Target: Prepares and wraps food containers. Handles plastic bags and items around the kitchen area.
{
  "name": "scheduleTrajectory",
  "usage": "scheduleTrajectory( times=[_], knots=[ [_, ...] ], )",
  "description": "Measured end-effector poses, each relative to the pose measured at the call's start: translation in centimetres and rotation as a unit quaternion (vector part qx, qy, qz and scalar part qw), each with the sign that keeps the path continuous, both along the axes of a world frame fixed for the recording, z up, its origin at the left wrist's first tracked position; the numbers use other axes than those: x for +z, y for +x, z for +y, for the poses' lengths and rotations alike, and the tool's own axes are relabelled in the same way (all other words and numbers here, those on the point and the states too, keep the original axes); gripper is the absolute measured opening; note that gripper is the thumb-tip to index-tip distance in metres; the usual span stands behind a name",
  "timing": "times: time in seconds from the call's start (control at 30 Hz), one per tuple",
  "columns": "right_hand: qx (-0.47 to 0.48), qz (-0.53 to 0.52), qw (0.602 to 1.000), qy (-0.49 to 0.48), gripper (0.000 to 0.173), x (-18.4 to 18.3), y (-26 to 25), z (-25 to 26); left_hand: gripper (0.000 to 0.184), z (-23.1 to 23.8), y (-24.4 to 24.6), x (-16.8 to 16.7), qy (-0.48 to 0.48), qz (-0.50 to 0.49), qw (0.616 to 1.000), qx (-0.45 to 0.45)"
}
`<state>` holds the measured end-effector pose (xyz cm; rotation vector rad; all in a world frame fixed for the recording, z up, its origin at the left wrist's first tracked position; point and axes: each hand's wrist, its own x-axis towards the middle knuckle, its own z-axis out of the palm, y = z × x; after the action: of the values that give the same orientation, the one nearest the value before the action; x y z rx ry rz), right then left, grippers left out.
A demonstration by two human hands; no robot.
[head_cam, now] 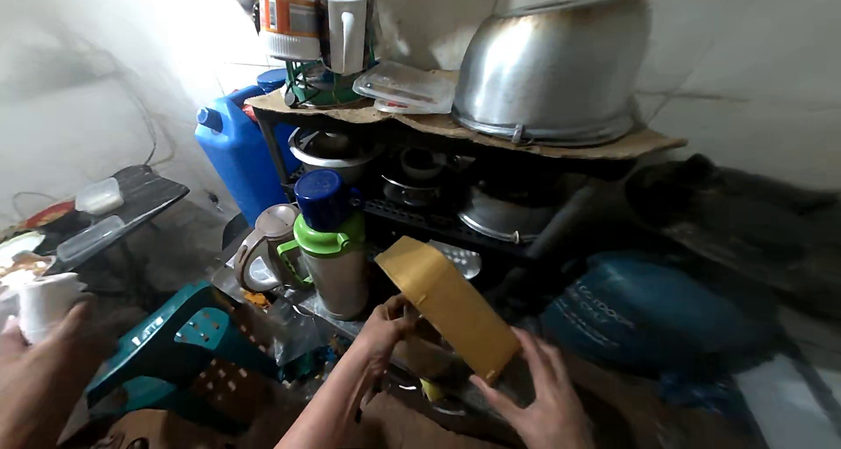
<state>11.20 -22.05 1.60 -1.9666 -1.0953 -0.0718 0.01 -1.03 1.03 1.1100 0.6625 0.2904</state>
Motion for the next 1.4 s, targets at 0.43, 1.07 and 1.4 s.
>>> scheduleTrajectory(
  times=[0.43,1.07,1.4],
  knots=[
    [-0.006,0.074,0.997,0.003,0.086,-0.9,1.0,-0.1,0.055,0.7,0.3,-0.7,-0.008,-0.004,1.000,-0.010],
    [-0.104,0.148,0.979,-0.099,0.067,1.8,2.4,4.1,0.062,0.7,0.3,-0.7,0.053,0.016,0.997,-0.044],
    [-0.070,-0.064,0.995,0.004,0.084,-2.5,-1.0,3.8,0.033,-0.6,0.2,-0.3,-0.051,-0.016,0.997,0.048]
  ],
)
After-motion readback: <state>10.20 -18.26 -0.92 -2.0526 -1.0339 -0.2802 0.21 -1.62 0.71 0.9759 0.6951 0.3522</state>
